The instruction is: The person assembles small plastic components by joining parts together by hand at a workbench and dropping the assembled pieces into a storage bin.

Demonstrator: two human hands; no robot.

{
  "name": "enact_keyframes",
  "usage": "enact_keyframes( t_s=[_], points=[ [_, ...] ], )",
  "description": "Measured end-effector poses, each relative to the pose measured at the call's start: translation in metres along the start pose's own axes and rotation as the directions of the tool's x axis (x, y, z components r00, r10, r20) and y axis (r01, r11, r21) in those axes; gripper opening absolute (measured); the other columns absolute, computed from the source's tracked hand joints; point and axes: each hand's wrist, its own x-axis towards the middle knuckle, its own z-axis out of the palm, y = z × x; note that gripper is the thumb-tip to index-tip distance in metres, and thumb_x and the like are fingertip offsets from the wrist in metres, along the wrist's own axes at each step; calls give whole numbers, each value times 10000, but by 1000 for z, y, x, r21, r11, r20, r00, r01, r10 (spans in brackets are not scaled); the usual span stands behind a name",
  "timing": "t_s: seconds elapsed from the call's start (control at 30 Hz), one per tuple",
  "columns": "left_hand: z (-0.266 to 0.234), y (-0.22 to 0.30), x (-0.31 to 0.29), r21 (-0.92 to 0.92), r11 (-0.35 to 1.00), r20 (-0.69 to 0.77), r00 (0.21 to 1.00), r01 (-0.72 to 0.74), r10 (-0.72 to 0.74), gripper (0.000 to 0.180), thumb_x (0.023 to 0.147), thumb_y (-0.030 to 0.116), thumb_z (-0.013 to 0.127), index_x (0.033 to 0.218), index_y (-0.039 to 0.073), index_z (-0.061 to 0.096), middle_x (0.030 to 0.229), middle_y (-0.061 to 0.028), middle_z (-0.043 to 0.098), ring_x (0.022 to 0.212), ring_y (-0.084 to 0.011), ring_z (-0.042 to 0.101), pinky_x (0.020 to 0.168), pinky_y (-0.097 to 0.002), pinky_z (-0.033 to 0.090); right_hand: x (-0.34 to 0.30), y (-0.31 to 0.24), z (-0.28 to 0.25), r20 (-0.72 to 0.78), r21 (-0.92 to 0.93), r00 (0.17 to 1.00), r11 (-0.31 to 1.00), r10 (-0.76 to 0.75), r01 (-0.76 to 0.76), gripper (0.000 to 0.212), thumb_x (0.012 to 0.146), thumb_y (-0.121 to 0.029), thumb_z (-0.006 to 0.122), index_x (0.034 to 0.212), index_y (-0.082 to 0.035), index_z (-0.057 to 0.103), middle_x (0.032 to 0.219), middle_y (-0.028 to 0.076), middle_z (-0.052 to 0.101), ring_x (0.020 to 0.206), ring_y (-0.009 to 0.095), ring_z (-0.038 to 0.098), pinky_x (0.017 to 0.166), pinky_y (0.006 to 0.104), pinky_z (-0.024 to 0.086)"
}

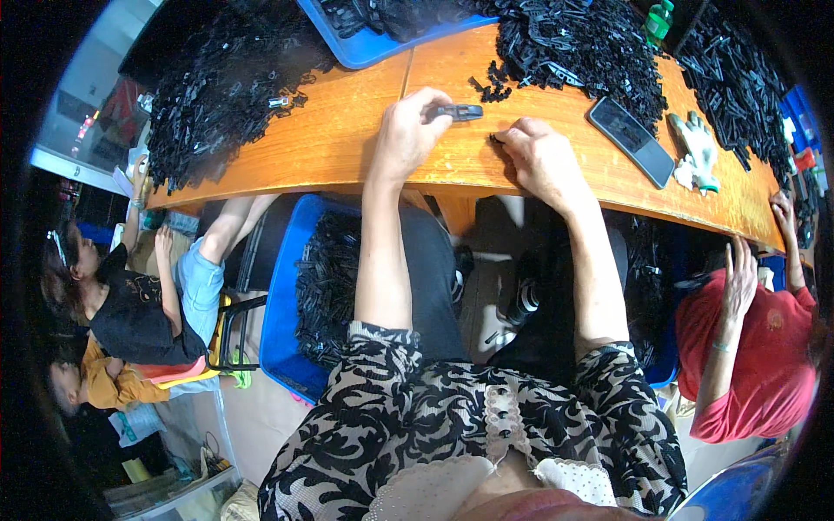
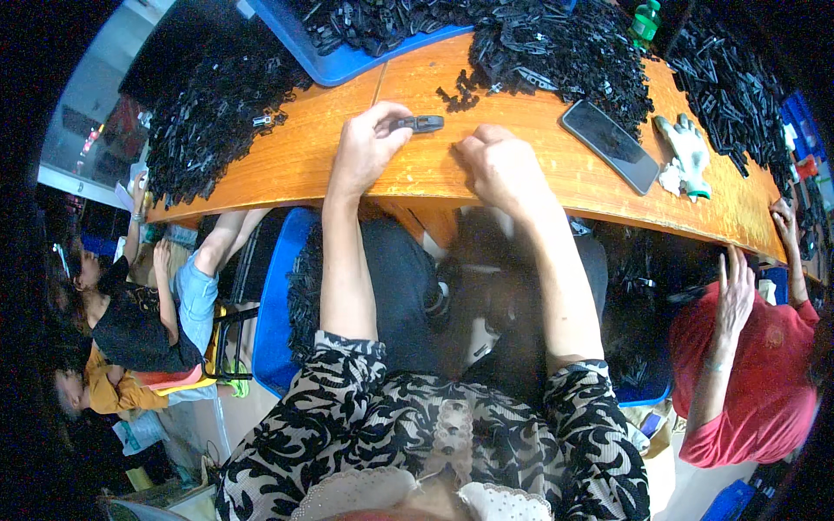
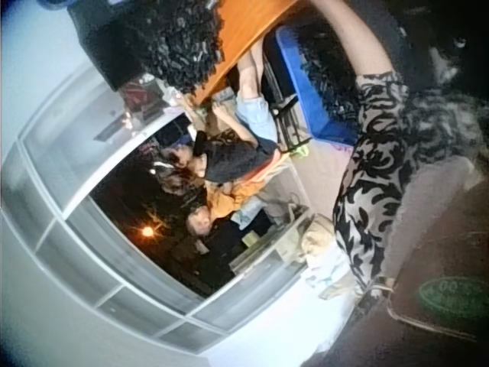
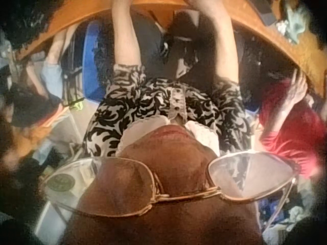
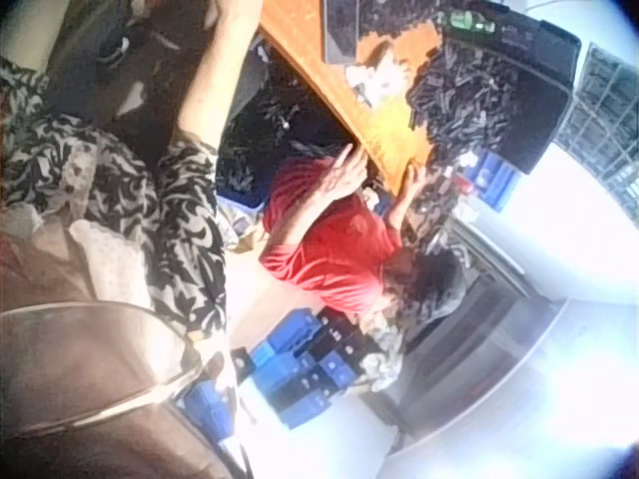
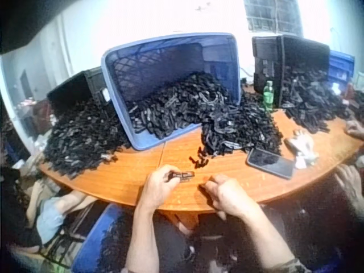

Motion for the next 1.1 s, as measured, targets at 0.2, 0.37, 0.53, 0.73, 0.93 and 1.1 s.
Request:
enact_keyframes(
  t_s=[0.2, 0.37, 0.53, 0.73, 0.93, 1.1],
  points=[
    [12, 21, -17, -431, 901, 124, 992, 45, 10, 291, 845, -71, 693, 1130, -36, 646, 1072, -62, 691, 1000, -119, 652, 886, -257, 526, 1, -7, -9, -311, 322, 941, 947, 129, -23, 142, 826, -24, 706, 967, -45, 710, 848, 127, 646, 791, 302, 652, 706, 391, 536],
    [20, 29, -20, -618, 783, 130, 991, 70, 14, 368, 834, -98, 686, 1189, -21, 621, 1125, -96, 683, 1055, -159, 657, 939, -282, 535, 4, -26, -11, -429, 306, 903, 942, 6, 139, 180, 788, 11, 739, 958, -39, 705, 893, 120, 674, 789, 279, 667, 676, 356, 540],
    [28, 23, -20, -838, 532, 157, 987, 123, 18, 392, 846, -104, 660, 1225, -16, 609, 1128, -139, 691, 1072, -201, 668, 958, -294, 535, 2, -34, -11, -500, 127, 858, 970, -116, 205, 196, 770, 21, 743, 957, -22, 704, 905, 147, 682, 809, 304, 683, 679, 368, 557],
    [47, 21, -23, -972, 149, 200, 974, 183, 109, 384, 909, -60, 653, 1279, 29, 602, 1166, -130, 692, 1105, -214, 658, 1007, -339, 523, 2, -38, -6, -567, 13, 797, 965, -209, 263, 233, 744, 36, 727, 972, 4, 693, 892, 146, 683, 754, 295, 663, 635, 375, 545],
    [53, 20, -24, -976, 109, 196, 978, 187, 77, 368, 949, -33, 623, 1306, 50, 593, 1222, -142, 681, 1167, -234, 643, 1033, -371, 520, 2, -43, -8, -519, -29, 829, 974, -206, 224, 231, 720, 18, 721, 944, -9, 671, 894, 131, 665, 751, 291, 635, 633, 388, 536],
    [55, 30, -21, -957, 257, 135, 991, 135, -16, 325, 970, 8, 611, 1294, 23, 589, 1244, -161, 671, 1170, -226, 641, 1012, -346, 524, 3, -38, -13, -459, -10, 864, 974, -207, 228, 221, 721, -31, 723, 934, -22, 666, 952, 122, 660, 813, 296, 639, 669, 392, 546]
  ],
)
